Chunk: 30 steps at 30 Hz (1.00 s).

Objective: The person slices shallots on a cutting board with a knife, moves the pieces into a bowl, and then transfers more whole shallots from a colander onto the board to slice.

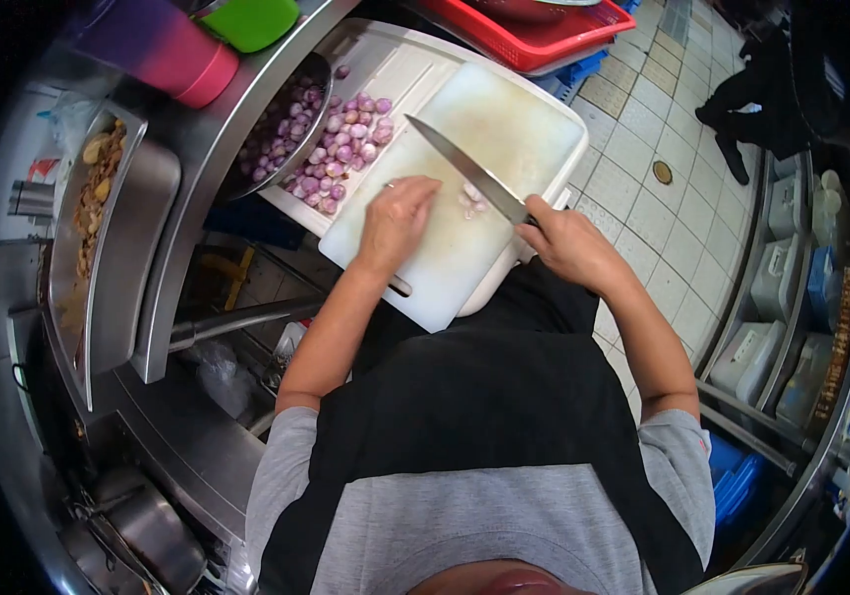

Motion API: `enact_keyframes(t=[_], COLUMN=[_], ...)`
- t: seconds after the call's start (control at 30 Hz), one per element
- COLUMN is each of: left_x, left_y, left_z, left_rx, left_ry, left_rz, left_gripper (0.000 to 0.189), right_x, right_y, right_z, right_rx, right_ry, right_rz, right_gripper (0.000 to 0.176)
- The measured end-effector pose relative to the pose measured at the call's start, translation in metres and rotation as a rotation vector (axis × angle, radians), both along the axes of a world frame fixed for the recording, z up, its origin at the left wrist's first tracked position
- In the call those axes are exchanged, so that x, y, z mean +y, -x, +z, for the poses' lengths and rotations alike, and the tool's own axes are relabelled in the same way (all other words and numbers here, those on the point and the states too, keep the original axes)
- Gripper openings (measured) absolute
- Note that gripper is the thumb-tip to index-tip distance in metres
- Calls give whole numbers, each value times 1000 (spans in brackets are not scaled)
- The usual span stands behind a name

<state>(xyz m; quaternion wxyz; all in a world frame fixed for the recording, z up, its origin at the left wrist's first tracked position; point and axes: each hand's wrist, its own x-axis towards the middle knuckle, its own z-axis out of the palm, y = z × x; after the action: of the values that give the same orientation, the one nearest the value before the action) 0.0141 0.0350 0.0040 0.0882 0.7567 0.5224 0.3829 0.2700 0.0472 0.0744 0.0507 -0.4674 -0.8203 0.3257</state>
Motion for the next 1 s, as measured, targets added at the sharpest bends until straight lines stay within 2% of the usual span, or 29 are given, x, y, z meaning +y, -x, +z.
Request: enact_keyframes(t=[0.03, 0.1, 0.13, 0.2, 0.27, 0.43, 0.53, 0.6, 0.7, 0.73, 0.8, 1.0], left_x=[5, 17, 25, 39, 50, 55, 38, 21, 0, -2, -5, -8], left_y=[13, 39, 48, 60, 68, 65, 40, 15, -14, -17, -23, -30], left_z=[0, 4, 8, 14, 12, 18, 30, 31, 15, 12, 7, -2], left_rx=[6, 35, 36, 260, 325, 401, 257, -59, -236, -236, -321, -450], left_ry=[8, 43, 39, 25, 61, 89, 57, 432, 501, 509, 333, 304], left_rz=[80, 219, 221, 268, 242, 225, 216, 152, -18, -27, 57, 126], left_gripper=[18, 21, 21, 28, 29, 28, 25, 22, 22, 22, 20, 19], right_x=[-4, -12, -16, -21, -18, 19, 43, 41, 19, 7, -17, -33], right_y=[-5, -18, -22, -25, -29, -32, -37, -33, -20, -15, -8, -9], right_z=[7, 0, -2, -6, -20, -23, -32, -32, -31, -24, -25, -11], right_rx=[3, -9, -26, -37, 18, 50, 31, 44, -81, -151, -124, -100], right_ry=[18, 16, 20, 64, 90, 75, 13, -50, -199, -181, -165, -196], right_rz=[-45, 19, 74, 107, 195, 35, -23, -46, -19, 15, 34, 23], right_gripper=[25, 25, 25, 26, 30, 29, 29, 26, 24, 24, 23, 25])
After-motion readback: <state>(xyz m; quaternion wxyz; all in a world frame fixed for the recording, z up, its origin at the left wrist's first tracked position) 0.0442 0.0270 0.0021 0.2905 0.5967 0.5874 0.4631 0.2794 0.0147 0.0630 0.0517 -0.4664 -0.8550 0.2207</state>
